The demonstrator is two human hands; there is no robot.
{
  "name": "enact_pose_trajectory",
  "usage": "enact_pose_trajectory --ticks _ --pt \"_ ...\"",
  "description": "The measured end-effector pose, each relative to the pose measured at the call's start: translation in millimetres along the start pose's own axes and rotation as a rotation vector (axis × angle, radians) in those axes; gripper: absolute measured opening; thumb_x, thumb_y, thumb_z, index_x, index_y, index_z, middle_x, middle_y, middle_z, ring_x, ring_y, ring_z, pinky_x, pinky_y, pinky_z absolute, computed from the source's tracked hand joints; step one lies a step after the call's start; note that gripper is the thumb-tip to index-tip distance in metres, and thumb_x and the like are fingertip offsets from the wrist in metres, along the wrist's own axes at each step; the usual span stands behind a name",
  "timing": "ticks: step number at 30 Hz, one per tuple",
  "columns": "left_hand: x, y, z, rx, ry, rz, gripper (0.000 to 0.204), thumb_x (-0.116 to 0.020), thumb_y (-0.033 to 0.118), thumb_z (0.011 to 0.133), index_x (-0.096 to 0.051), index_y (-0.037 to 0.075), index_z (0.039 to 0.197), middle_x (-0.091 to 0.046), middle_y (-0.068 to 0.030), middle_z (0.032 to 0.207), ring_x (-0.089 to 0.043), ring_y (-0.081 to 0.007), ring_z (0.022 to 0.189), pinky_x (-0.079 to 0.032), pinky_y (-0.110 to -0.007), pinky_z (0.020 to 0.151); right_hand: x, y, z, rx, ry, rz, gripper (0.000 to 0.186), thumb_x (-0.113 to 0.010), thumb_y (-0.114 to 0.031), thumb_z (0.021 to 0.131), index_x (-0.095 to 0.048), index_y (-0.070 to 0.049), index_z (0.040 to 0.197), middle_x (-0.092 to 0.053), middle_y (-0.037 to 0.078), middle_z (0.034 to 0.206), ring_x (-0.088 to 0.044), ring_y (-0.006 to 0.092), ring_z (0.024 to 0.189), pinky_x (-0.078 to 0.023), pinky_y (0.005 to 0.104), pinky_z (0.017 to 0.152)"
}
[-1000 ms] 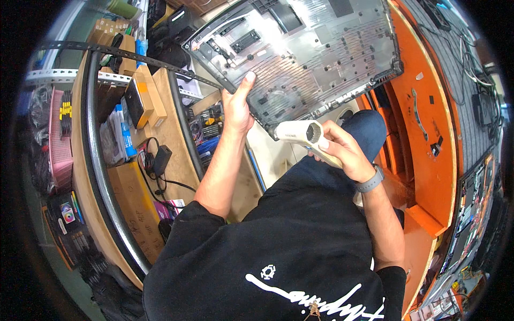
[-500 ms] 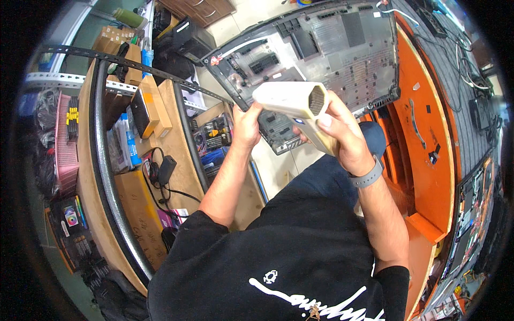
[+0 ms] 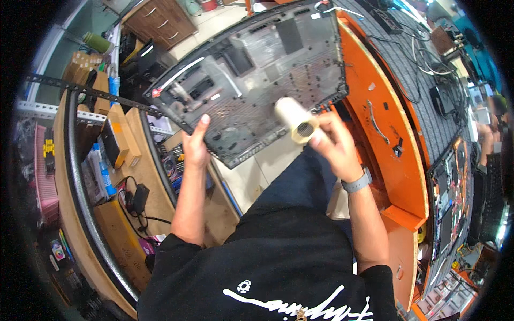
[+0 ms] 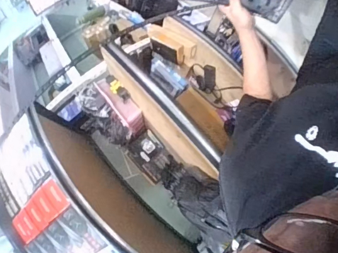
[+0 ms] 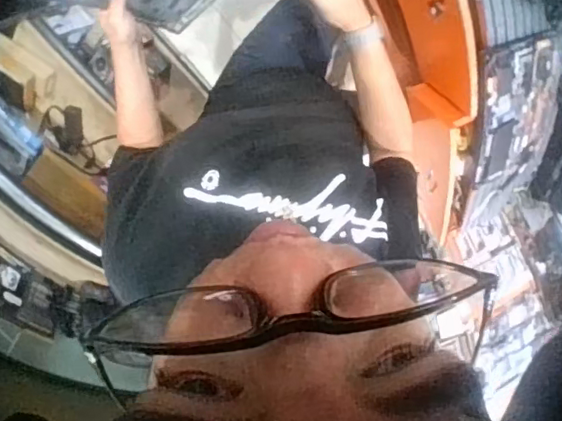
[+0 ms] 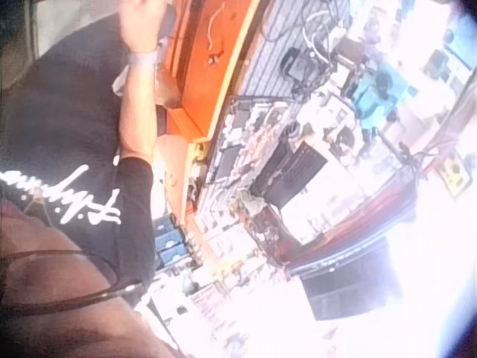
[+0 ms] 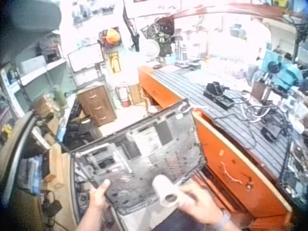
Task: The person uses a screwdriver to secure internal components of a laptop, connects a small wire by hand, and then cleans the inner surface of the bottom panel using a small brush and a handheld blower before placing the panel back onto the laptop chassis.
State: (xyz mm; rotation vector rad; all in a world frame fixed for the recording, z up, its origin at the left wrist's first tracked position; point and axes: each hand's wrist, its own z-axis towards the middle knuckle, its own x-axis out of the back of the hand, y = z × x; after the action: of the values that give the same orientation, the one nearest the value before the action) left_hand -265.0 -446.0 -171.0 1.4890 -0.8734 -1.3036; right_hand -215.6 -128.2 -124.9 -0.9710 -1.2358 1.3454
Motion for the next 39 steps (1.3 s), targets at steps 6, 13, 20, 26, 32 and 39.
enact_pose_trajectory --ticks 6,13,20,26,32,39 --pt "11.4 5.4 4.2 -0.033 -0.041 0.010 0.045 -0.069 0.016 0.094 -0.055 0.000 0.133 -0.063 -0.0096 0.127 -0.062 -0.0230 0.113 -0.048 -0.038 0.099 43.3 35.5 -8.2 -0.038 0.219 -0.012 0.029 -0.065 -0.023 0.097 -0.057 -0.002 0.114 -0.065 0.007 0.101 -0.060 0.0113 0.093 -0.047 0.0274 0.086" --pt "23.3 4.6 7.3 -0.042 -0.027 0.046 0.046 -0.069 0.015 0.094 -0.053 -0.001 0.134 -0.063 -0.0101 0.127 -0.061 -0.0227 0.113 -0.048 -0.038 0.100 74.4 49.0 -9.1 -0.240 0.237 -0.018 0.022 -0.062 -0.020 0.099 -0.059 -0.004 0.114 -0.065 0.002 0.103 -0.058 0.0082 0.092 -0.046 0.0262 0.085" --pt "27.3 2.1 8.4 -0.043 -0.038 0.074 0.047 -0.068 0.015 0.094 -0.052 0.000 0.135 -0.062 -0.0109 0.128 -0.061 -0.0230 0.115 -0.048 -0.038 0.100 94.1 63.6 -8.9 -0.265 0.339 0.133 0.018 -0.059 -0.020 0.101 -0.059 -0.004 0.109 -0.064 0.004 0.104 -0.060 0.0095 0.094 -0.048 0.0271 0.086" --pt "18.9 7.1 6.8 -0.043 -0.042 0.084 0.047 -0.068 0.015 0.094 -0.053 -0.001 0.135 -0.063 -0.0106 0.128 -0.061 -0.0223 0.114 -0.048 -0.038 0.100 101.1 66.2 -14.3 -0.261 0.349 0.115 0.017 -0.059 -0.019 0.101 -0.059 -0.004 0.109 -0.063 0.002 0.096 -0.058 0.0087 0.087 -0.047 0.0253 0.078" --pt "18.5 6.8 7.4 -0.027 -0.052 0.061 0.045 -0.069 0.015 0.094 -0.054 -0.001 0.133 -0.064 -0.0100 0.126 -0.061 -0.0222 0.114 -0.048 -0.038 0.100 97.8 60.9 -8.6 -0.217 0.391 0.165 0.015 -0.058 -0.019 0.101 -0.058 -0.005 0.106 -0.064 0.003 0.095 -0.058 0.0099 0.083 -0.048 0.0254 0.075" --pt "21.0 -1.0 10.2 -0.016 -0.011 0.061 0.046 -0.073 0.017 0.091 -0.057 0.003 0.132 -0.065 -0.0076 0.122 -0.062 -0.0203 0.110 -0.047 -0.036 0.100 59.4 58.9 -25.2 -0.250 0.104 0.343 0.020 -0.061 -0.021 0.099 -0.055 -0.005 0.110 -0.065 0.005 0.099 -0.062 0.0125 0.090 -0.050 0.0271 0.079"
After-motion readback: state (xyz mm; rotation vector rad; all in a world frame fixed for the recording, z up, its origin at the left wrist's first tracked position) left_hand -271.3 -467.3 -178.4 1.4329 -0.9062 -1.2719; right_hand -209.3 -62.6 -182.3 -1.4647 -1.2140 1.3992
